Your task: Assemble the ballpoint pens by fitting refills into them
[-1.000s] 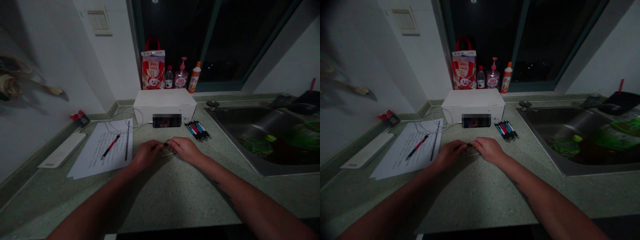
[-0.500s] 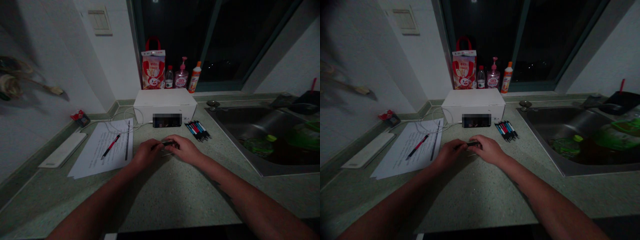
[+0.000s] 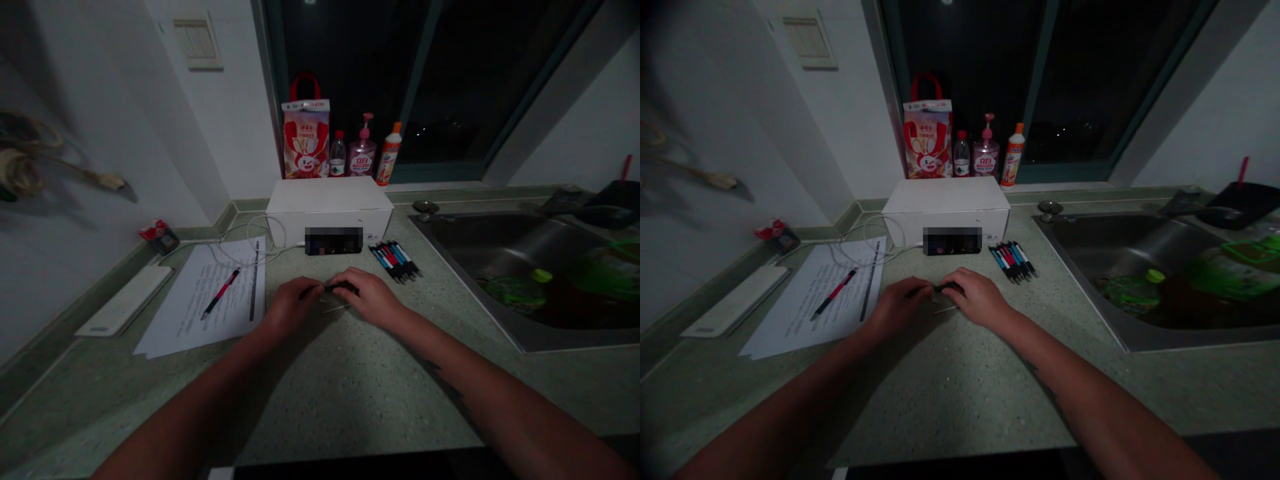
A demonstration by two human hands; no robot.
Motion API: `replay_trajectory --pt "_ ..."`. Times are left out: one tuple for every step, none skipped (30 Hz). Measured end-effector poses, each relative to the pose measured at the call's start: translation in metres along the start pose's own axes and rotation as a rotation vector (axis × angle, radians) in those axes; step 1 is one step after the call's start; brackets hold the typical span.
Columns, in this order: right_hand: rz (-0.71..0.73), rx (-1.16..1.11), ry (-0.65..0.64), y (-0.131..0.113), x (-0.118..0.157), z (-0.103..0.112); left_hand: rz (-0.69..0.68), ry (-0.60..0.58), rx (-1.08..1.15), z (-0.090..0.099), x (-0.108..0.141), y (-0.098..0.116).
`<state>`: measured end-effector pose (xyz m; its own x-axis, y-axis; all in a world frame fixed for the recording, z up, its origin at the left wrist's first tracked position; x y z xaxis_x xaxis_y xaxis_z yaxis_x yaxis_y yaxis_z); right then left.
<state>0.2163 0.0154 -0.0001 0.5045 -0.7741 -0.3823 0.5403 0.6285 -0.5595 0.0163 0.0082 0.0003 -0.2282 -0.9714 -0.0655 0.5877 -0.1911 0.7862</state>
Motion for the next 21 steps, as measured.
replay_trajectory --pt "0.008 0.003 0.008 0.001 0.0 0.001 0.003 0.017 -0.012 0.001 -0.001 0.0" --pt "0.017 0.001 0.005 0.001 0.0 0.001 0.002 0.035 -0.038 0.003 -0.002 -0.001" --pt "0.03 -0.005 -0.01 0.002 0.0 0.001 0.0 0.05 -0.078 0.005 -0.003 -0.003" --pt "0.046 -0.012 -0.038 0.002 0.001 0.0 0.0 0.065 -0.132 0.006 -0.005 -0.005" --pt "0.065 -0.019 -0.075 0.001 0.001 -0.001 0.003 0.076 -0.199 0.008 -0.006 -0.008" --pt "0.086 -0.022 -0.117 0.0 0.002 -0.003 0.009 0.081 -0.273 0.01 -0.007 -0.011" --pt "0.105 -0.023 -0.161 -0.001 0.002 -0.004 0.013 0.085 -0.347 0.011 -0.007 -0.014" --pt "0.12 -0.022 -0.201 -0.003 0.003 -0.006 0.014 0.086 -0.416 0.012 -0.007 -0.016" --pt "0.129 -0.019 -0.235 -0.004 0.003 -0.007 0.012 0.086 -0.477 0.013 -0.007 -0.018" --pt "0.133 -0.015 -0.264 -0.006 0.004 -0.008 0.006 0.082 -0.529 0.014 -0.007 -0.02" --pt "0.134 -0.01 -0.29 -0.007 0.004 -0.008 0.004 0.072 -0.571 0.014 -0.006 -0.02" --pt "0.131 -0.002 -0.312 -0.008 0.004 -0.009 0.008 0.059 -0.602 0.015 -0.006 -0.02" --pt "0.127 0.006 -0.33 -0.008 0.005 -0.009 0.014 0.046 -0.619 0.015 -0.005 -0.02" --pt "0.124 0.013 -0.342 -0.008 0.005 -0.009 0.019 0.037 -0.625 0.014 -0.005 -0.019" --pt "0.123 0.018 -0.345 -0.008 0.005 -0.009 0.023 0.03 -0.625 0.014 -0.004 -0.018" --pt "0.123 0.022 -0.337 -0.008 0.005 -0.008 0.024 0.026 -0.623 0.014 -0.004 -0.018" --pt "0.121 0.027 -0.318 -0.007 0.005 -0.007 0.023 0.024 -0.624 0.013 -0.003 -0.017" --pt "0.118 0.033 -0.292 -0.007 0.005 -0.005 0.018 0.022 -0.629 0.013 -0.003 -0.018" --pt "0.115 0.037 -0.263 -0.007 0.004 -0.004 0.015 0.019 -0.639 0.013 -0.003 -0.018" --pt "0.112 0.042 -0.235 -0.007 0.004 -0.002 0.012 0.014 -0.649 0.012 -0.003 -0.019" --pt "0.107 0.048 -0.214 -0.007 0.004 -0.001 0.009 0.011 -0.655 0.012 -0.003 -0.02"
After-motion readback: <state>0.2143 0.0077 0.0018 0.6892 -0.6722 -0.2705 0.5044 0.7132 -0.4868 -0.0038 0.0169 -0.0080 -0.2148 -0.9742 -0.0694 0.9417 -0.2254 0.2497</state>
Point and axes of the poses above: each hand's wrist, its own x-axis away from the middle knuckle, its own z-axis out of the back of the hand, y = z × x, the point moved 2 cm from there along -x, towards the middle knuckle, and after that the axes turned 5 degrees about z, right-handed, at the moved point
